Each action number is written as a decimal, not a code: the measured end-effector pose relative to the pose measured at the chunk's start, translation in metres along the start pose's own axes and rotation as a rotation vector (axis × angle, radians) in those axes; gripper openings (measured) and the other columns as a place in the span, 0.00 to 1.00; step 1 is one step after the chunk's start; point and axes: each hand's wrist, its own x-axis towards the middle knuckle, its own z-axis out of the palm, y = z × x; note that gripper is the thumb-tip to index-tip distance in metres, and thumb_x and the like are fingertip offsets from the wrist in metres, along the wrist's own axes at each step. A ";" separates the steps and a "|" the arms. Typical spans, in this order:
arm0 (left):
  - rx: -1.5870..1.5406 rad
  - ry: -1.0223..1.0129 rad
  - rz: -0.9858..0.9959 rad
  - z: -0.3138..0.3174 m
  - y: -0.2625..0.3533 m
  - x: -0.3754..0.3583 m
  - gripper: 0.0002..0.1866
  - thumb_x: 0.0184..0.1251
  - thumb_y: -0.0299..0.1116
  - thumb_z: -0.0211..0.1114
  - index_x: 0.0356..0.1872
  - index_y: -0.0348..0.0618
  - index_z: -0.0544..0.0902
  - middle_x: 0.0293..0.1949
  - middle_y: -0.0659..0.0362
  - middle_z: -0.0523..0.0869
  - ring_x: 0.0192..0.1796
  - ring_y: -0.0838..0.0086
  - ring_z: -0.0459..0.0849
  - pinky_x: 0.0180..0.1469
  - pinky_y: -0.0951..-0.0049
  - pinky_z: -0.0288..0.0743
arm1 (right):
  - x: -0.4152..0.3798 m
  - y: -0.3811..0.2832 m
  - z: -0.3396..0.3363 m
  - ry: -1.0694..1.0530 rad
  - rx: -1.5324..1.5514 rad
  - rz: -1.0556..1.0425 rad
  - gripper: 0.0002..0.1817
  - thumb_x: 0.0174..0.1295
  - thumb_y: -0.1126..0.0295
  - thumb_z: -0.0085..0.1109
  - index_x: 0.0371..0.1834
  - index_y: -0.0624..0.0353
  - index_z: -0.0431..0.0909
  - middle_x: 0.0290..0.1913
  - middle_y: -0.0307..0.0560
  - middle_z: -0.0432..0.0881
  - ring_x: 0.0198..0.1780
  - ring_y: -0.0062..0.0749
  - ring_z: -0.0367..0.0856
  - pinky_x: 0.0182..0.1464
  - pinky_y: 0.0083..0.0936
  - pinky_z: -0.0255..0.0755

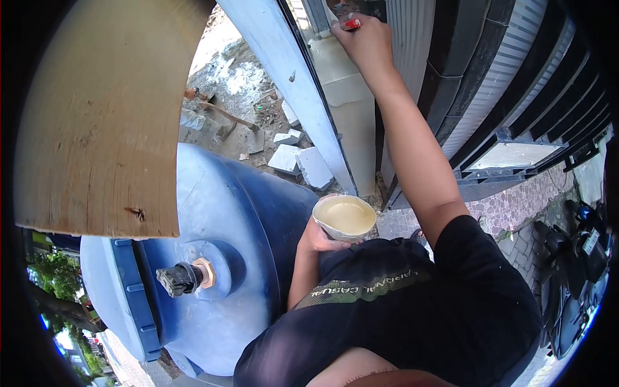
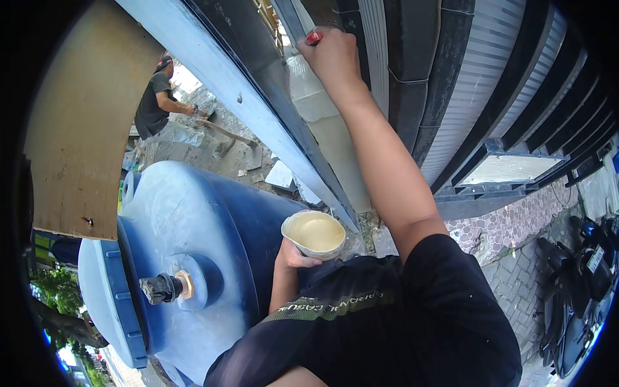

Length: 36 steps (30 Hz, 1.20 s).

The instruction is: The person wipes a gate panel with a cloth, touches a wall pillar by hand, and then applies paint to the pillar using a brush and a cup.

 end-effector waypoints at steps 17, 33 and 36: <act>0.252 -0.012 0.040 0.001 -0.004 0.000 0.54 0.22 0.33 0.82 0.60 0.35 0.63 0.55 0.54 0.75 0.57 0.68 0.73 0.62 0.66 0.63 | -0.019 0.001 0.002 -0.004 -0.104 -0.115 0.13 0.50 0.61 0.62 0.24 0.63 0.80 0.22 0.58 0.79 0.28 0.54 0.79 0.33 0.37 0.74; 0.216 0.009 0.043 0.006 0.001 -0.001 0.53 0.23 0.32 0.82 0.60 0.35 0.63 0.54 0.53 0.76 0.58 0.67 0.74 0.63 0.65 0.62 | -0.033 -0.017 -0.032 -0.142 -0.115 -0.074 0.12 0.49 0.64 0.62 0.24 0.63 0.79 0.24 0.59 0.79 0.30 0.54 0.79 0.35 0.38 0.75; 0.237 -0.003 0.034 0.001 -0.004 -0.003 0.53 0.23 0.33 0.82 0.60 0.35 0.63 0.55 0.53 0.75 0.58 0.67 0.73 0.63 0.66 0.61 | -0.034 -0.041 -0.057 -0.229 -0.126 -0.005 0.12 0.48 0.63 0.63 0.25 0.63 0.80 0.25 0.59 0.80 0.31 0.53 0.80 0.36 0.38 0.76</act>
